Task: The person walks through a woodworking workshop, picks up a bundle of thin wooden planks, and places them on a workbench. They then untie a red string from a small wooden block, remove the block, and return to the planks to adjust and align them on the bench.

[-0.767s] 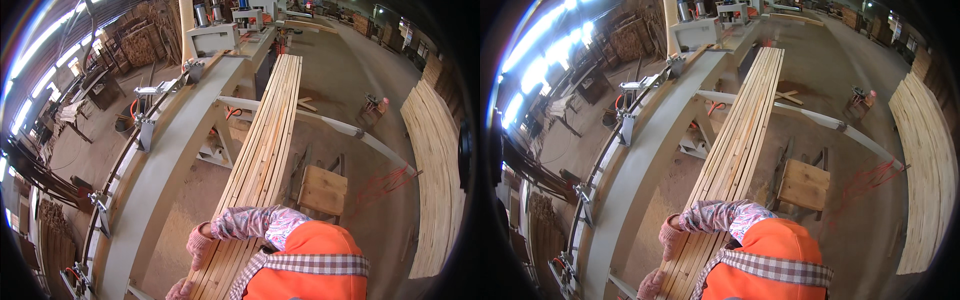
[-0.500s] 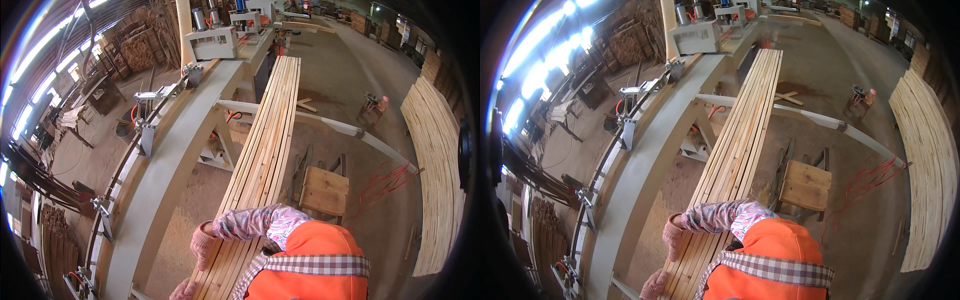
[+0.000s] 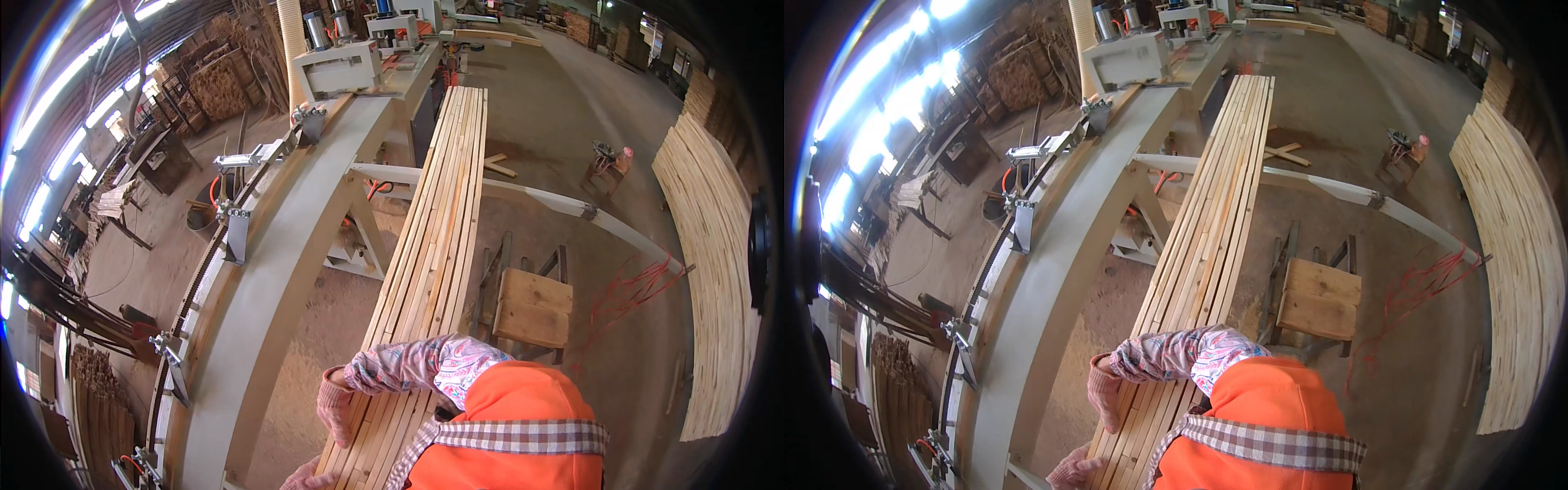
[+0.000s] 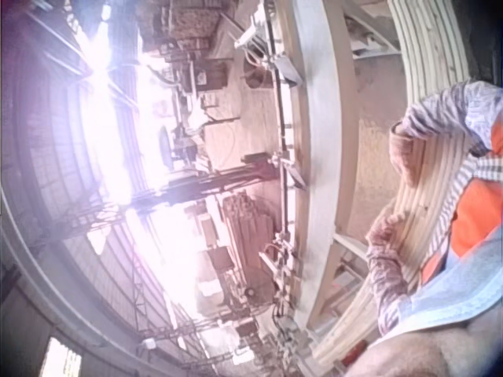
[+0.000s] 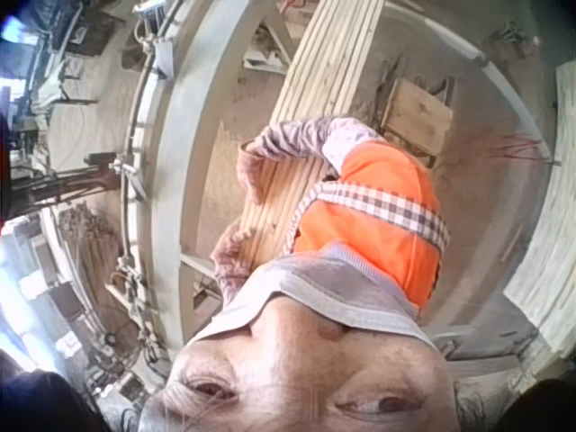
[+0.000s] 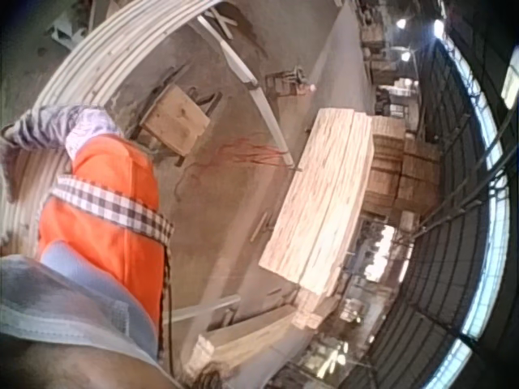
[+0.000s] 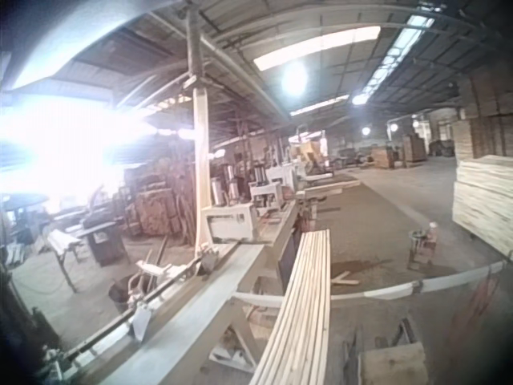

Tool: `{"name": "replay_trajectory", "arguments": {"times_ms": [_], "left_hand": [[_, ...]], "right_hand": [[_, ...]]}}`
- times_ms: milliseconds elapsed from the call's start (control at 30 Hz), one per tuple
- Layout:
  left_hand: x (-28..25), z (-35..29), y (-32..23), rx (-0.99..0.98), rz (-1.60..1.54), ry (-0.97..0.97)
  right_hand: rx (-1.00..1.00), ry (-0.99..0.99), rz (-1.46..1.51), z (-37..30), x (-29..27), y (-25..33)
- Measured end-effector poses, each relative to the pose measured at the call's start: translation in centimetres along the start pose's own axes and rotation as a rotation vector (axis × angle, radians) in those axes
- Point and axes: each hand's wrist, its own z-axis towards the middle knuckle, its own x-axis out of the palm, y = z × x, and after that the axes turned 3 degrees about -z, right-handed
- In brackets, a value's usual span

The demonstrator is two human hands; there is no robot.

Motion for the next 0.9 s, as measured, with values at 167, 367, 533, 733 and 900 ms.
{"name": "replay_trajectory", "arguments": {"times_ms": [167,367,533,733,900], "left_hand": [[-0.6,0.7,-0.2,-0.021,0.001,0.042],[-0.7,1.4,0.0,-0.042,-0.014,0.084],[-1.0,2.2,0.1,-0.069,-0.044,0.124],[-1.6,1.2,6.5,-0.066,-0.484,0.043],[3.5,-2.8,-0.6,0.289,-0.270,-0.261]], "right_hand": [[0.012,0.043,-0.028,0.0,-0.5,-0.2],[0.013,0.006,-0.124,-1.8,-0.9,0.1],[0.100,-0.161,-0.224,-2.5,-0.2,0.8],[0.085,-0.825,0.230,-12.6,-0.7,3.0],[1.358,-2.134,-0.565,-25.8,8.4,-11.0]]}}
